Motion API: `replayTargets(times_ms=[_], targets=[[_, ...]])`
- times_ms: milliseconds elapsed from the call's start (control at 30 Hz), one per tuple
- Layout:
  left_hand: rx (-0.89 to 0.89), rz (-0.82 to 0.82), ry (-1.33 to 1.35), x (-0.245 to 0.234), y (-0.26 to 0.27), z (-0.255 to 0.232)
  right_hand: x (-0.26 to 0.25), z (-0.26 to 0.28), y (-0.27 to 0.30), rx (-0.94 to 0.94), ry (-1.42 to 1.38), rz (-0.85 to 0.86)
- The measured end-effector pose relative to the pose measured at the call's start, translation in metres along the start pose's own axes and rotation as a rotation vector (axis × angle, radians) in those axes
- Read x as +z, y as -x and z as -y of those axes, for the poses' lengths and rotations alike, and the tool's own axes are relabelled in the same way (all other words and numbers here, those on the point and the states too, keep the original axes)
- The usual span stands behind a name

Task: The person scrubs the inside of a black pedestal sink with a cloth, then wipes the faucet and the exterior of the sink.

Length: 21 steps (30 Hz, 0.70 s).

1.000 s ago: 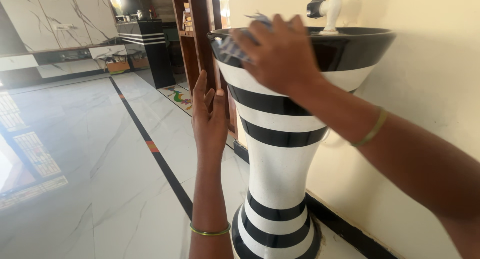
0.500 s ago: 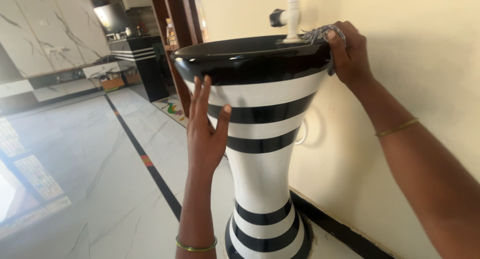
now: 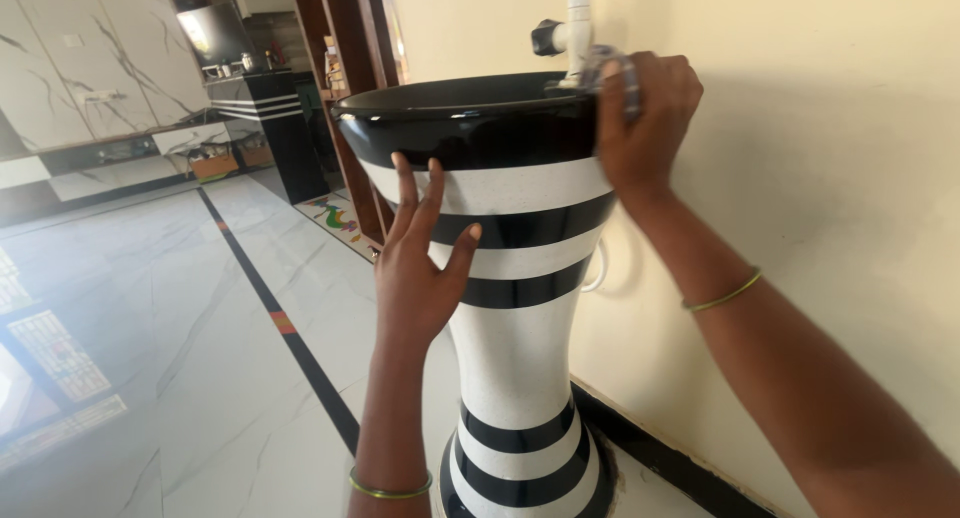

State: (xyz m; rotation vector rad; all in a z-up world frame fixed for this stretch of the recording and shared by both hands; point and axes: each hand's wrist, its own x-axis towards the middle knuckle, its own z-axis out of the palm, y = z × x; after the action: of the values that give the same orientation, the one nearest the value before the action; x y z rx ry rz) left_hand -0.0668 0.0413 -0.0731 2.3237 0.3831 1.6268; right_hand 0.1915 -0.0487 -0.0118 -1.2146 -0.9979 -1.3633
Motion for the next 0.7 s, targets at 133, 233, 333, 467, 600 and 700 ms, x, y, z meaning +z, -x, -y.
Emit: replayTargets(times_ms=[133,233,333,467,600,700], targets=[[0.019,-0.027,0.041,0.0,0.001,0.003,0.013,0.071,0.004,-0.219,0.093,-0.053],[0.009,-0.067,0.147,-0.001,0.002,0.007,0.023,0.114,0.007,-0.295,0.15,-0.015],[0.012,-0.114,0.313,-0.001,0.002,0.01,0.028,0.137,0.014,-0.36,0.227,0.042],[0.126,-0.211,0.246,0.006,0.003,0.014,0.036,0.133,0.027,-0.518,0.266,0.067],[0.148,-0.295,0.093,0.013,0.004,0.018,0.035,0.106,0.055,-0.737,0.267,0.166],[0.166,-0.325,0.05,0.014,0.003,0.02,0.029,0.087,0.085,-0.893,0.265,0.361]])
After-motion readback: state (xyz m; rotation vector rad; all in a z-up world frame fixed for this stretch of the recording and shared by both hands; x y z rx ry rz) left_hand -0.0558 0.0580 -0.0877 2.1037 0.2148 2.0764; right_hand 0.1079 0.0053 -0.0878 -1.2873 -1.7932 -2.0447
